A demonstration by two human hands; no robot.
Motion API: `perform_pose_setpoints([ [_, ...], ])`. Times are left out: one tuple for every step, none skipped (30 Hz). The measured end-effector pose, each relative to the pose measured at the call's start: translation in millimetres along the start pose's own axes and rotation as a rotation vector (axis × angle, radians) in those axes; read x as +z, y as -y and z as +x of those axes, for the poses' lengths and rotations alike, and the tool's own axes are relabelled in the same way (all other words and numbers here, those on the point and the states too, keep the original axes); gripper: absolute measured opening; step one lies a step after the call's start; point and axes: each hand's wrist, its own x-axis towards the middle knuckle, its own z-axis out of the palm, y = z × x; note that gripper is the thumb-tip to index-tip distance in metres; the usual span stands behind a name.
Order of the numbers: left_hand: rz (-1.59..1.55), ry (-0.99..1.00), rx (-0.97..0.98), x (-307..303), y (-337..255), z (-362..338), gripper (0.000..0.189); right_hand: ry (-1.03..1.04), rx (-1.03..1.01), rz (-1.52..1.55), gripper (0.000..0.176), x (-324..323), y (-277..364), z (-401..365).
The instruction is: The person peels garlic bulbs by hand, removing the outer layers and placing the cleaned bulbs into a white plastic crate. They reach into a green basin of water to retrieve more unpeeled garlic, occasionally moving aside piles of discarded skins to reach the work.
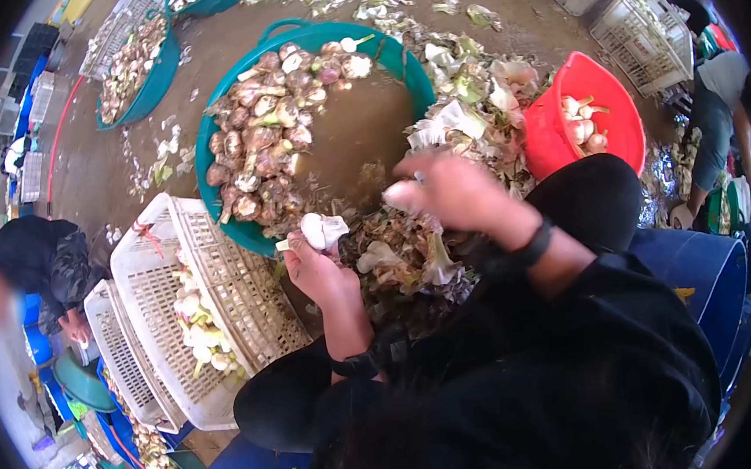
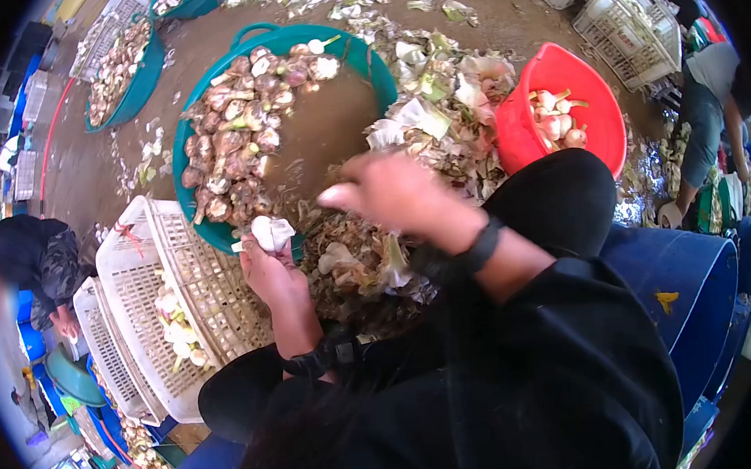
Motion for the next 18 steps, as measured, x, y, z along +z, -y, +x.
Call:
perform_pose_setpoints([
  [0.055,-0.005,0.13,4.8,-0.1,-4.1,0.018,-0.008,0.006,-0.003,0.045,-0.9,1.0,-0.2],
  [0.112,-0.008,0.265,7.1,0.6,-5.4,0.019,0.087,0.101,0.023,0.044,15.5,12.0,1.8],
  [0.13,-0.007,0.256,15.2,8.3,-17.2,0.019,0.192,0.207,0.06,0.042,15.3,17.4,-2.9],
  [0.221,0.012,0.274,14.5,8.8,-19.3,0.02,0.061,0.166,0.244,0.04,34.5,14.7,0.5],
  [0.309,0.029,0.296,12.5,7.0,-19.5,0.021,0.053,0.166,0.254,0.04,42.7,9.0,0.7],
  [0.357,0.053,0.243,12.6,-2.1,-21.1,0.019,0.19,0.278,0.633,0.035,40.3,14.8,3.7],
  [0.406,0.078,0.192,12.5,-11.0,-22.7,0.019,0.335,0.393,1.011,0.03,39.9,18.9,4.7],
  [0.181,0.136,0.028,9.7,-8.9,-15.2,0.019,0.41,0.408,1.229,0.029,37.5,16.2,2.0],
  [-0.05,0.191,-0.136,9.9,-6.5,-9.5,0.02,0.414,0.412,1.228,0.029,31.7,12.0,-1.2],
  [-0.07,0.135,-0.218,25.3,-12.2,-21.5,0.019,0.469,0.355,1.447,0.028,24.0,8.1,-5.3],
  [-0.103,0.234,-0.294,9.2,3.7,-6.6,0.017,0.524,0.297,1.667,0.027,15.0,5.7,-10.2],
  [-0.173,0.19,-0.442,-4.5,8.4,4.6,0.016,0.463,0.292,1.665,0.028,-4.9,14.1,-15.0],
  [-0.244,0.148,-0.589,-18.1,9.7,17.3,0.016,0.402,0.285,1.661,0.028,-28.6,24.5,-18.8],
  [-0.43,0.081,-0.751,-33.2,13.3,33.6,0.017,0.229,0.172,1.291,0.03,-47.0,25.4,-19.7],
  [-0.421,0.053,-0.73,-32.6,7.3,32.8,0.021,0.061,0.059,0.917,0.033,-62.4,19.4,-17.7],
  [-0.424,0.062,-0.7,-30.3,2.7,30.2,0.022,-0.007,-0.005,0.353,0.037,-73.0,-0.1,-8.8],
  [-0.429,0.076,-0.666,-27.0,-1.0,28.4,0.023,-0.076,-0.069,-0.212,0.041,-79.6,-21.9,1.4],
  [-0.427,0.076,-0.666,-25.3,-1.9,25.1,0.023,0.079,0.162,-0.89,0.05,-79.5,-36.6,2.7],
])
